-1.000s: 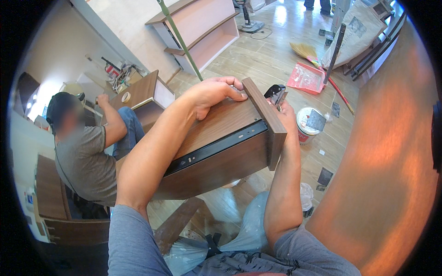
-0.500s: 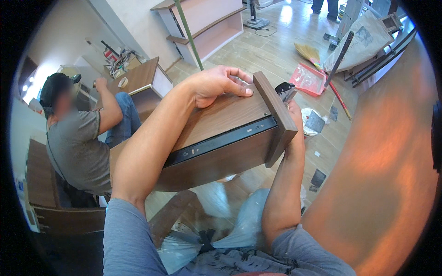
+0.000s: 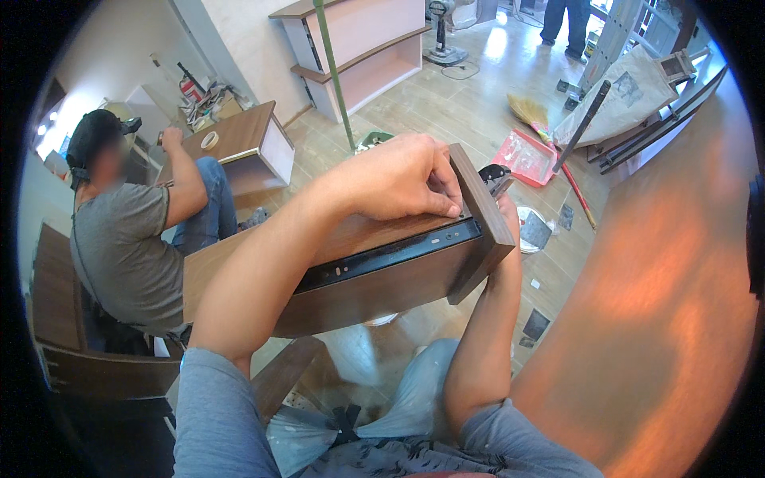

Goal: The person uses a staple gun to attach small wooden pieces to the edge of a wooden drawer. They repeatedly load staples, position the wood, and fire the staple gun to secure the pieces.

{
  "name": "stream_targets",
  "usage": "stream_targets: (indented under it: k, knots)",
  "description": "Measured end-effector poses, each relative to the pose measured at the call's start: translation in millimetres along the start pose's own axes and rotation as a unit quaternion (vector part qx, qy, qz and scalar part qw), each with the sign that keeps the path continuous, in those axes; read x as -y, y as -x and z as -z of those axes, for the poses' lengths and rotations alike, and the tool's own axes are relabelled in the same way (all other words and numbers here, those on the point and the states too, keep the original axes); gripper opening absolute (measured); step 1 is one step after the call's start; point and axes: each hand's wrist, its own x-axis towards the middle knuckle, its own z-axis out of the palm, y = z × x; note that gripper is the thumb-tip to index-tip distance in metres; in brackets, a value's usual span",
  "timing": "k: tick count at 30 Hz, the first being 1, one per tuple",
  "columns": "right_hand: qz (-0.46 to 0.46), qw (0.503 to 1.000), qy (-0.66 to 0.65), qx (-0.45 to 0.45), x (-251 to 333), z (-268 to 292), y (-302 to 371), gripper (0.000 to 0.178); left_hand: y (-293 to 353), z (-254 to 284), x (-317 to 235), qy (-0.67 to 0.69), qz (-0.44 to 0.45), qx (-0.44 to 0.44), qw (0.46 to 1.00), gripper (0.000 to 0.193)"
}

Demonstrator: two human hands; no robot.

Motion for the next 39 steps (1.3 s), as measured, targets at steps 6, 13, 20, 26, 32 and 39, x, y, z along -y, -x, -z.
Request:
stream_targets:
  k: [6, 13, 20, 26, 32, 39]
  knots:
    - [0.024, 1.000, 0.018, -0.009, -4, 0, 0, 0.018, -2, -6, -6, 0.064, 0.051, 0.030, 0.996, 0.017]
    - [0.032, 0.999, 0.033, -0.002, -3, 1, 0, 0.019, -5, -8, -10, 0.080, 0.091, 0.020, 0.992, 0.013]
    - [0.026, 0.996, 0.075, -0.027, -3, 0, 0, 0.018, -8, -11, -12, 0.084, 0.135, -0.008, 0.987, 0.013]
    - [0.047, 0.996, 0.075, -0.019, -2, -2, 1, 0.018, -6, -7, -14, 0.059, 0.102, 0.008, 0.993, 0.013]
    - [0.031, 0.994, 0.099, -0.022, 2, -2, 4, 0.020, -7, -8, -10, 0.083, 0.098, 0.006, 0.992, 0.012]
    - [0.029, 0.993, 0.111, -0.033, 1, -3, 4, 0.020, -8, -12, -7, 0.110, 0.131, -0.012, 0.985, 0.012]
